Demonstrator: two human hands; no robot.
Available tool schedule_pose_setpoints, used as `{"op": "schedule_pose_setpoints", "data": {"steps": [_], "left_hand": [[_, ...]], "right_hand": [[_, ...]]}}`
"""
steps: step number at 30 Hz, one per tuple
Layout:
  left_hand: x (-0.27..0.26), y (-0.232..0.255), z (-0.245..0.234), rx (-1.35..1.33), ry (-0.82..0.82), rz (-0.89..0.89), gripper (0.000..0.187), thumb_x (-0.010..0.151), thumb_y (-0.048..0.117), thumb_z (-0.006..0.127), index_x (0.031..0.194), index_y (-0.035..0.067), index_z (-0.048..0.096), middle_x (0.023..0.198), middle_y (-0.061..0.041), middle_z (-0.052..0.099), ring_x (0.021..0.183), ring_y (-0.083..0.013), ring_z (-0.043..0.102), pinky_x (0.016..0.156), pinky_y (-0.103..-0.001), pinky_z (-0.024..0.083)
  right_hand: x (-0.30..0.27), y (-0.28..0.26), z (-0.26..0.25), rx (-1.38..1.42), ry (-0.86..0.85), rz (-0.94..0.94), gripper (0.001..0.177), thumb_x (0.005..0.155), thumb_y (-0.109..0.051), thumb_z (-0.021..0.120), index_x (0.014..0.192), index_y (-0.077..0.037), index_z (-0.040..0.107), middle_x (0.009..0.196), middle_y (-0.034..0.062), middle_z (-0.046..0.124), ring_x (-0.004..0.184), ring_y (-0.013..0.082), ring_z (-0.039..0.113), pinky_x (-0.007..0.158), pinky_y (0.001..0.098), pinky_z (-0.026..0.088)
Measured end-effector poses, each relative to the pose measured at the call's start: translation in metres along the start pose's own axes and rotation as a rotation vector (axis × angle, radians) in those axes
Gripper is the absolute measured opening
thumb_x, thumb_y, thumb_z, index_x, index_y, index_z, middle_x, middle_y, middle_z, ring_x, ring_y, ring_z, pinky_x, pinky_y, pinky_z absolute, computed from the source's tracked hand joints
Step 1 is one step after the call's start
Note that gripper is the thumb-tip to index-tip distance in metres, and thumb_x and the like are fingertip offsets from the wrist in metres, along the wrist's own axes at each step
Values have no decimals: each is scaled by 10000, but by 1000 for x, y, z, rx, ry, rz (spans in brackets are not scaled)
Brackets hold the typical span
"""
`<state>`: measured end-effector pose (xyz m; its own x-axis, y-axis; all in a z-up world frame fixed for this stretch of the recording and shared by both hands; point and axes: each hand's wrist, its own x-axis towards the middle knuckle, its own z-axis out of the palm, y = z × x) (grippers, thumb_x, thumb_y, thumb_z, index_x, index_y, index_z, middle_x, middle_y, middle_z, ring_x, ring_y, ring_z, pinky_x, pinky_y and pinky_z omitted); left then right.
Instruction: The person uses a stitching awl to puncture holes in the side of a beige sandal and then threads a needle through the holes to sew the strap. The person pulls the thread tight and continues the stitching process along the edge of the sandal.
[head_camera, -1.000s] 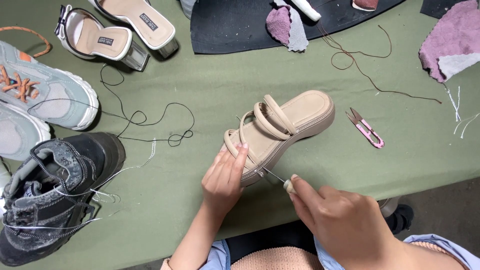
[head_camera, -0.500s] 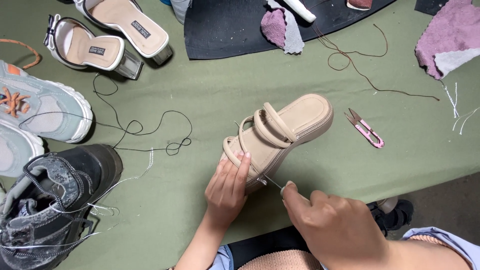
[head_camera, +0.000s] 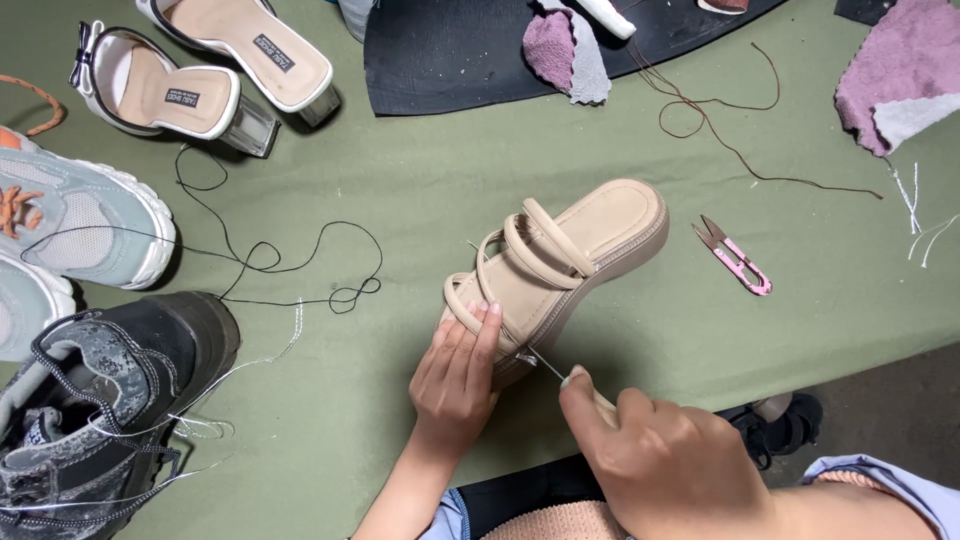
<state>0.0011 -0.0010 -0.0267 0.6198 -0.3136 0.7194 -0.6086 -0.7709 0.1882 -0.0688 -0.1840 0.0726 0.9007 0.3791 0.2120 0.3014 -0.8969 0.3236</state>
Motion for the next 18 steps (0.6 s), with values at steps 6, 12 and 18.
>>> {"op": "schedule_pose_setpoints", "data": {"steps": [6,12,18], "left_hand": [[0,1,-2,-39,-37,-14,523,912,-123,287,1234,-24,687,1084,-122,757,1000,-233,754,950,-392,623],[-1,3,0,60,-5,27,336,1063,-9,417,1187,25,727,1084,-82,763,988,-175,752,912,-340,625],[0,3,-1,4,0,0,513,909,-205,308,1206,-36,691,1055,-135,762,989,-229,773,929,-387,639]], "right_hand": [[11,3,-7,-33,53,-103,156,852,-100,663,932,-228,701,474,-45,383,321,109,404,340,286,259],[0,20,6,112,-143,-111,507,628,39,639,1052,-237,671,456,-40,470,285,137,485,263,322,337],[-4,26,1,174,-36,-10,85,991,-358,675,933,-309,637,502,-39,302,350,126,310,276,330,303]]}}
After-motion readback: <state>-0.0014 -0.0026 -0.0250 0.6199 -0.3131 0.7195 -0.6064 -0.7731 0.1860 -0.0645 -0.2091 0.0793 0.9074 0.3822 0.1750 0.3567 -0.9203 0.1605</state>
